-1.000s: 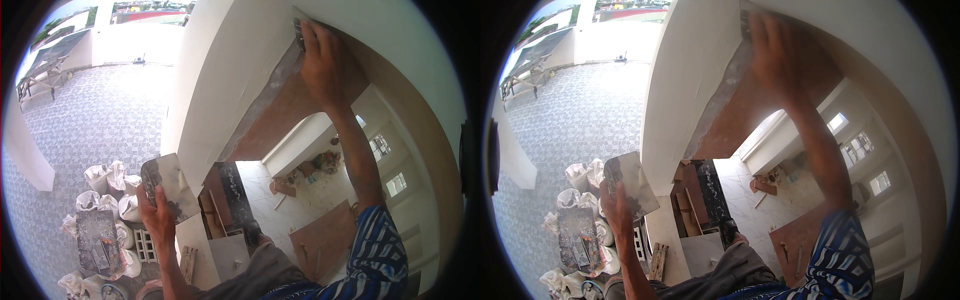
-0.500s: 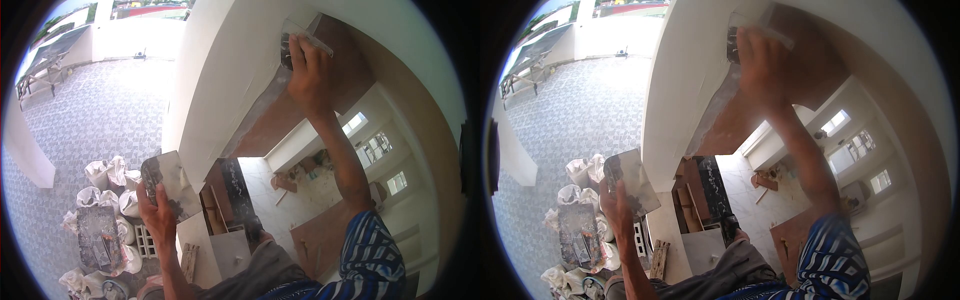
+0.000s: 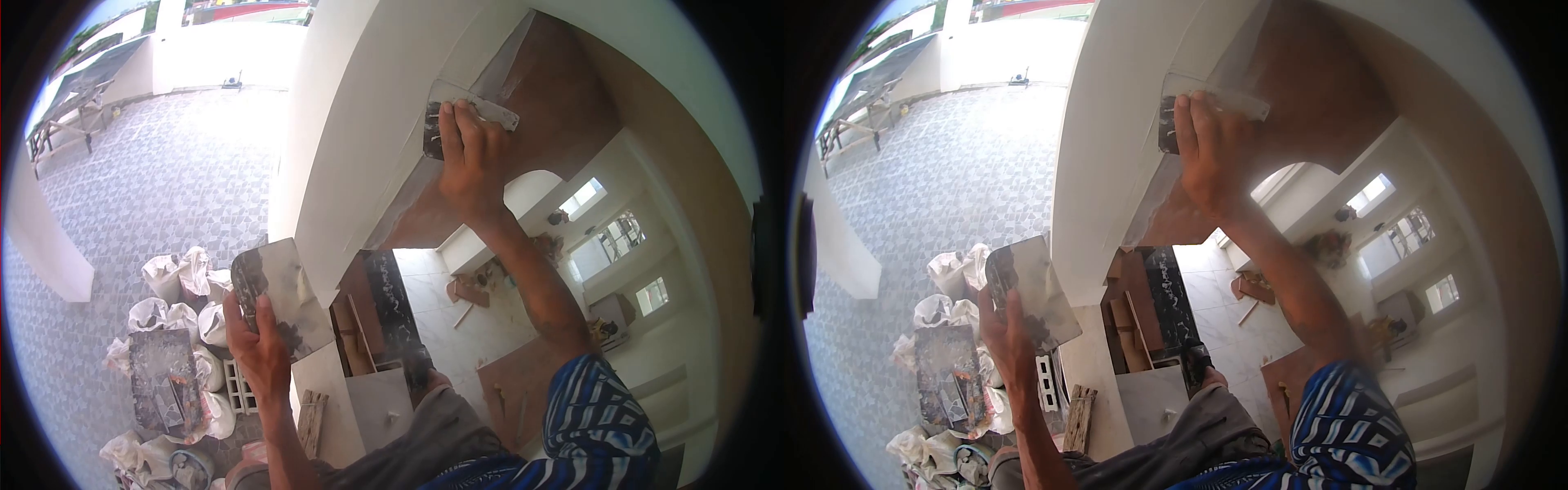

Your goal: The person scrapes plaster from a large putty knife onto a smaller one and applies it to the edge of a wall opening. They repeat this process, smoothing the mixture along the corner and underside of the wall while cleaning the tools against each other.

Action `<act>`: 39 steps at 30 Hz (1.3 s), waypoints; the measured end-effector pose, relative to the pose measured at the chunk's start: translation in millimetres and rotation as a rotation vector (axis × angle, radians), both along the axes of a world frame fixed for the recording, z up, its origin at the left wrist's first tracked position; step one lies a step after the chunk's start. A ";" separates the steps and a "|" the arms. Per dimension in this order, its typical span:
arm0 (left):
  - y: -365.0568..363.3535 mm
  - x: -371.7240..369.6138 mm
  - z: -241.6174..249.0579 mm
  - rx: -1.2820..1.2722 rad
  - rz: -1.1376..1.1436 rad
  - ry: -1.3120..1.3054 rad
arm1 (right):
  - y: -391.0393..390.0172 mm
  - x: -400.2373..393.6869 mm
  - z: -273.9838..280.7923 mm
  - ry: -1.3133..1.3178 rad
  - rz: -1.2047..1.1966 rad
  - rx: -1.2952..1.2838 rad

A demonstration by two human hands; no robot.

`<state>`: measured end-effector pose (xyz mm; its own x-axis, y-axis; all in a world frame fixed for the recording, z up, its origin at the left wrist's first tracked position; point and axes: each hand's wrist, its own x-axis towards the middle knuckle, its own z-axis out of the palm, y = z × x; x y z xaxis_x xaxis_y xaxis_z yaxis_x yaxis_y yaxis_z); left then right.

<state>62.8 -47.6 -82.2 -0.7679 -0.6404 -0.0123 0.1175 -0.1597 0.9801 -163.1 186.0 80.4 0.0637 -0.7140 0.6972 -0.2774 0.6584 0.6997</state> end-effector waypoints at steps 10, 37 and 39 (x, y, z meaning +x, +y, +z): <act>6.4 4.0 11.0 -0.001 -0.015 -0.021 | 14.8 51.9 -40.6 -0.461 0.123 0.125; 13.3 -3.6 1.6 -0.017 -0.014 0.044 | 7.3 37.6 64.0 -0.195 0.159 0.185; 15.3 -2.0 4.5 -0.042 -0.016 0.056 | 4.1 32.0 97.9 -0.118 0.146 0.117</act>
